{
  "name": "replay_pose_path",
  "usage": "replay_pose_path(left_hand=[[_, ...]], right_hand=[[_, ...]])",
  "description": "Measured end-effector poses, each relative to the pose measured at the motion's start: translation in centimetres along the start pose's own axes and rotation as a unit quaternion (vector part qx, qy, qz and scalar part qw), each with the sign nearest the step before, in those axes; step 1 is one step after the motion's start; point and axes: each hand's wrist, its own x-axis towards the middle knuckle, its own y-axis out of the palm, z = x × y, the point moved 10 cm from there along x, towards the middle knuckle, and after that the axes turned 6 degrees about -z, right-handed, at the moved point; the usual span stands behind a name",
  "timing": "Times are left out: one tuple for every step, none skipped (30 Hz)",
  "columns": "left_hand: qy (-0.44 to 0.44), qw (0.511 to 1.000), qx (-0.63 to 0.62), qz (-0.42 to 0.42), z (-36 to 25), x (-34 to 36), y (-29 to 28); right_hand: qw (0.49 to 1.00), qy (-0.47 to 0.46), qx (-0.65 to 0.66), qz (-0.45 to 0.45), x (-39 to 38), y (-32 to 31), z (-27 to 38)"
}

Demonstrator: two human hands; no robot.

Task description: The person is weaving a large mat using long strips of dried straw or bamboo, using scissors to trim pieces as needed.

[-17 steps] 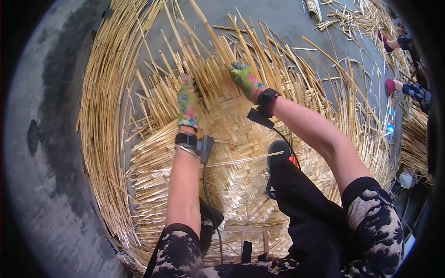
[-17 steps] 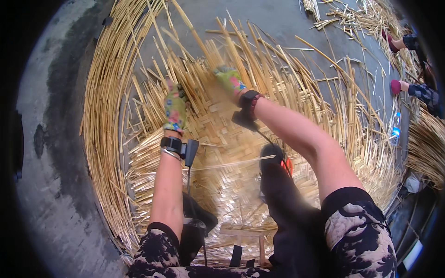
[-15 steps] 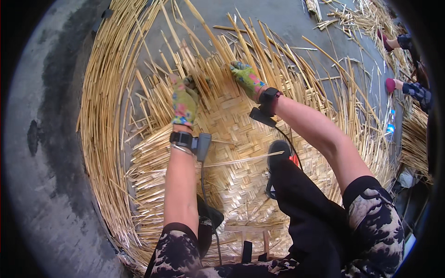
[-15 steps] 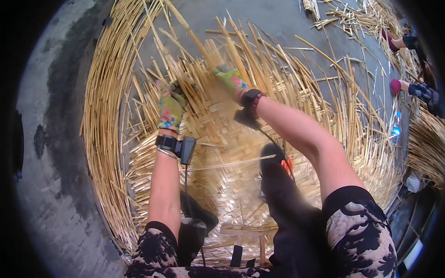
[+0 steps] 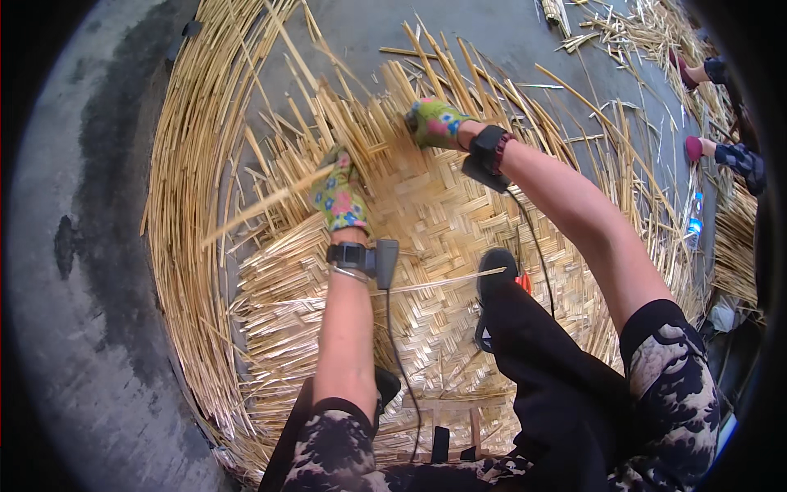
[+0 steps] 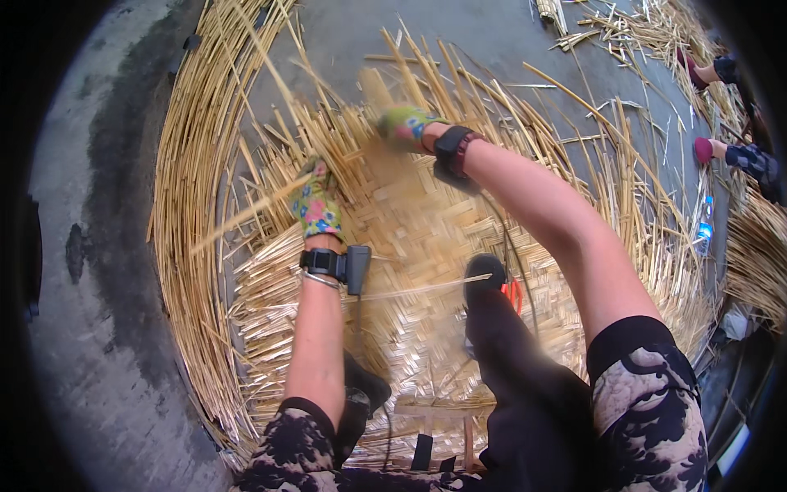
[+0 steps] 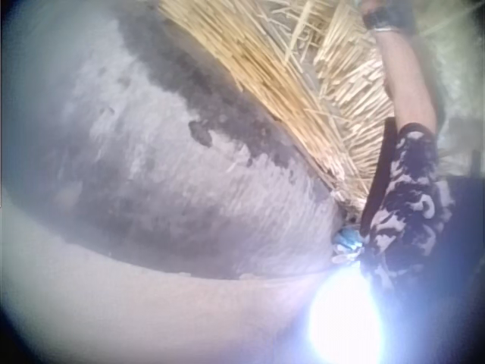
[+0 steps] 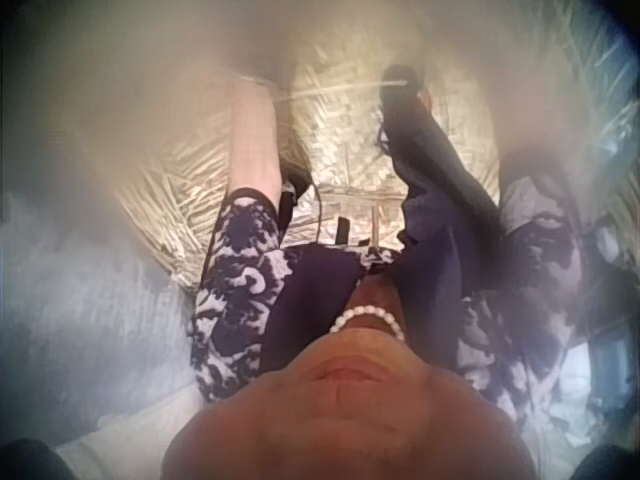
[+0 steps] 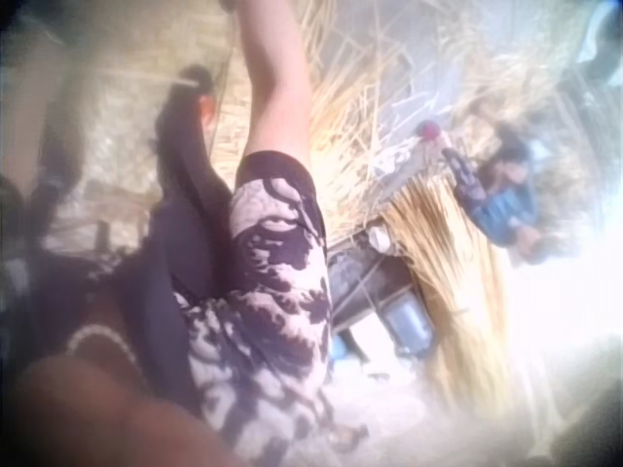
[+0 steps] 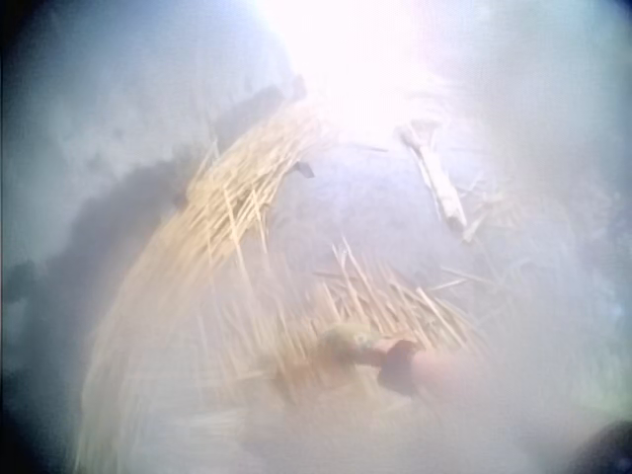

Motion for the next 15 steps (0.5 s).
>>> replay_pose_path(left_hand=[[-0.041, 0.997, -0.060, -0.037, 0.8, -1.1, -0.5], [-0.077, 0.987, -0.118, -0.076, 1.0, -1.8, -1.1], [-0.074, 0.992, -0.051, -0.089, 0.8, -1.9, -1.3], [-0.073, 0.992, -0.051, -0.091, 1.1, -1.7, -1.9], [-0.074, 0.993, -0.045, -0.075, 1.7, -1.2, -2.5], [-0.074, 0.995, -0.039, -0.058, 1.8, -1.1, -2.6], [-0.077, 0.995, -0.040, -0.057, 1.7, -1.6, -2.1], [-0.084, 0.993, 0.024, -0.080, 1.5, -2.3, -2.2], [-0.091, 0.987, 0.087, -0.103, 1.3, -3.1, -2.5], [-0.094, 0.987, 0.086, -0.101, 1.7, -3.3, -2.7], [-0.101, 0.982, 0.113, -0.110, 1.8, -3.1, -4.0], [-0.110, 0.978, 0.134, -0.116, 2.3, -2.8, -4.5], [-0.133, 0.979, 0.105, -0.113, 3.1, -2.5, -4.7], [-0.129, 0.980, 0.103, -0.114, 3.0, -2.6, -4.6], [-0.134, 0.980, 0.080, -0.126, 3.2, -2.9, -4.7]], right_hand=[[0.996, 0.053, -0.065, -0.030, -1.0, -0.8, -1.5], [0.985, 0.100, -0.129, -0.062, -1.8, -1.9, -2.4], [0.980, 0.140, -0.137, -0.037, -2.0, -1.5, -4.0], [0.981, 0.137, -0.136, -0.036, -2.3, -1.1, -4.1], [0.978, 0.153, -0.140, -0.022, -2.6, -0.5, -4.5], [0.975, 0.168, -0.144, -0.009, -2.8, 0.1, -4.9], [0.972, 0.176, -0.155, 0.012, -3.0, 0.5, -5.3], [0.971, 0.178, -0.156, 0.014, -3.1, 0.9, -5.4], [0.969, 0.166, -0.182, 0.006, -3.2, 1.1, -5.3], [0.966, 0.155, -0.209, -0.003, -3.4, 1.2, -5.2], [0.970, 0.124, -0.206, -0.025, -3.1, 1.2, -3.7], [0.970, 0.121, -0.210, -0.029, -3.1, 1.6, -4.2], [0.973, 0.094, -0.209, -0.031, -3.1, 2.5, -4.4], [0.976, 0.067, -0.205, -0.030, -3.1, 3.2, -3.9], [0.974, 0.079, -0.202, -0.068, -3.3, 2.9, -4.2]])
